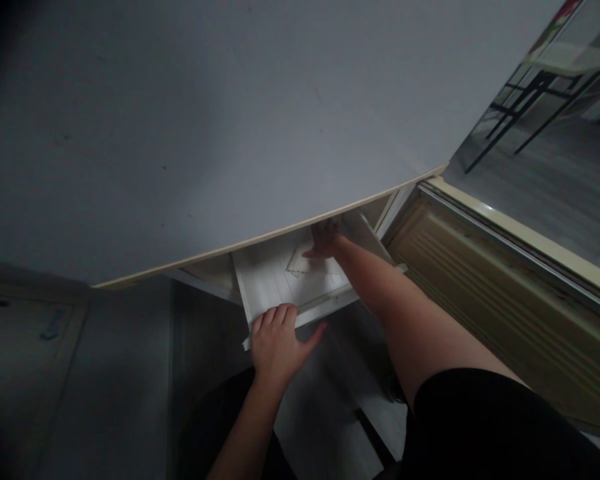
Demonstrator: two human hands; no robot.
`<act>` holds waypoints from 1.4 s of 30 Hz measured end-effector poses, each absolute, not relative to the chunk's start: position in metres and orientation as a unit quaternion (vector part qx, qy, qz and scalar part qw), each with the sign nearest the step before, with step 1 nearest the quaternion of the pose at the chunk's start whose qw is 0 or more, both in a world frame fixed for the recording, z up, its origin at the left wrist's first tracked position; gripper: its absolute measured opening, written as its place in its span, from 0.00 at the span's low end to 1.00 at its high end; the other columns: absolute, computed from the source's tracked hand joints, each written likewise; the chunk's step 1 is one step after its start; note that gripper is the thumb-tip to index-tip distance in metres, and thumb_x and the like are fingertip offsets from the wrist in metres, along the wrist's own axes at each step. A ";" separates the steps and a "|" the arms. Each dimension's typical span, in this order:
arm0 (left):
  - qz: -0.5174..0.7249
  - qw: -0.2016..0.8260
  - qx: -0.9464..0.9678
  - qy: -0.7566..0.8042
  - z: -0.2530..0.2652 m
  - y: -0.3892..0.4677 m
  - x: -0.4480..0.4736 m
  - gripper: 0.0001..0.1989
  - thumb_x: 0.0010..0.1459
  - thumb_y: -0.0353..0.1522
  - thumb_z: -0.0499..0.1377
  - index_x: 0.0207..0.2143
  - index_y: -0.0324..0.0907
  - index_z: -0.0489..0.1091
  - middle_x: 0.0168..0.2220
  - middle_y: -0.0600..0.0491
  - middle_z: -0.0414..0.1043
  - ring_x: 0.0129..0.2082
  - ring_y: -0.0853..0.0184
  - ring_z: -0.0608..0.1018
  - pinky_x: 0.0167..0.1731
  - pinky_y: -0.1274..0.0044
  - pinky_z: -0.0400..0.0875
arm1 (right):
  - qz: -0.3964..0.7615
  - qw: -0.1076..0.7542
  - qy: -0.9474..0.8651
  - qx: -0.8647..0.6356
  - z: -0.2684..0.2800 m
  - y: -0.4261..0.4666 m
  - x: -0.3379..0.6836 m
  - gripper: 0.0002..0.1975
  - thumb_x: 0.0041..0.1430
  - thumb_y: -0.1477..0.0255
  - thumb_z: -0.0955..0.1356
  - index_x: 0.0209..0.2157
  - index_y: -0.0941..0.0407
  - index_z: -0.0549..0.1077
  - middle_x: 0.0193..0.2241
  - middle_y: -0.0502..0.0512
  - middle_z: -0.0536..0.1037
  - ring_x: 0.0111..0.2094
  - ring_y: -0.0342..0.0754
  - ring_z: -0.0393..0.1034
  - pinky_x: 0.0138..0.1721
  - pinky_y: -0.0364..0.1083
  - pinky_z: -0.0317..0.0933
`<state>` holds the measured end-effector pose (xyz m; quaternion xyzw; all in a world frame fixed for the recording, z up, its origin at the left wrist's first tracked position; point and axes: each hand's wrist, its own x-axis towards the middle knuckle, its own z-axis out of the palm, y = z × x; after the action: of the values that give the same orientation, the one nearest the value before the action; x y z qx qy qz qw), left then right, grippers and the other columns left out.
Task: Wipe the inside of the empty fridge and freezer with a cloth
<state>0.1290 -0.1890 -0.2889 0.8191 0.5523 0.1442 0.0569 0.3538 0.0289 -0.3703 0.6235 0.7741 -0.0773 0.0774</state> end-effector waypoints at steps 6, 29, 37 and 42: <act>0.147 0.049 0.819 0.552 -0.290 -0.189 0.129 0.27 0.61 0.57 0.54 0.37 0.43 0.73 0.37 0.47 0.77 0.42 0.55 0.75 0.44 0.63 0.62 | -0.107 0.068 0.864 0.487 -0.379 0.016 0.245 0.60 0.53 0.39 0.66 0.74 0.64 0.46 0.73 0.72 0.39 0.72 0.76 0.31 0.70 0.68 0.32; 0.139 0.044 0.824 0.547 -0.289 -0.189 0.130 0.27 0.63 0.56 0.52 0.37 0.42 0.72 0.37 0.48 0.76 0.42 0.55 0.75 0.43 0.64 0.62 | -0.108 0.218 0.837 0.490 -0.337 -0.021 0.384 0.75 0.30 0.54 0.83 0.73 0.68 0.47 0.72 0.77 0.37 0.72 0.77 0.31 0.71 0.67 0.35; 0.149 0.044 0.813 0.560 -0.290 -0.191 0.131 0.26 0.63 0.54 0.53 0.42 0.41 0.74 0.39 0.46 0.77 0.43 0.55 0.75 0.43 0.63 0.62 | -0.082 0.182 0.902 0.383 -0.350 -0.024 0.246 0.67 0.42 0.52 0.78 0.74 0.59 0.43 0.73 0.71 0.30 0.71 0.81 0.25 0.69 0.71 0.34; 0.141 0.044 0.815 0.561 -0.289 -0.191 0.131 0.24 0.63 0.52 0.55 0.39 0.40 0.74 0.40 0.44 0.77 0.44 0.54 0.75 0.43 0.63 0.62 | -0.051 0.181 0.897 0.400 -0.363 -0.032 0.202 0.55 0.51 0.63 0.74 0.73 0.67 0.47 0.72 0.75 0.38 0.72 0.76 0.31 0.69 0.70 0.39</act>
<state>0.1308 -0.1906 -0.2887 0.8147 0.5606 0.1412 0.0442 0.2019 -0.0318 -0.3634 0.3997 0.8971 -0.0506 0.1814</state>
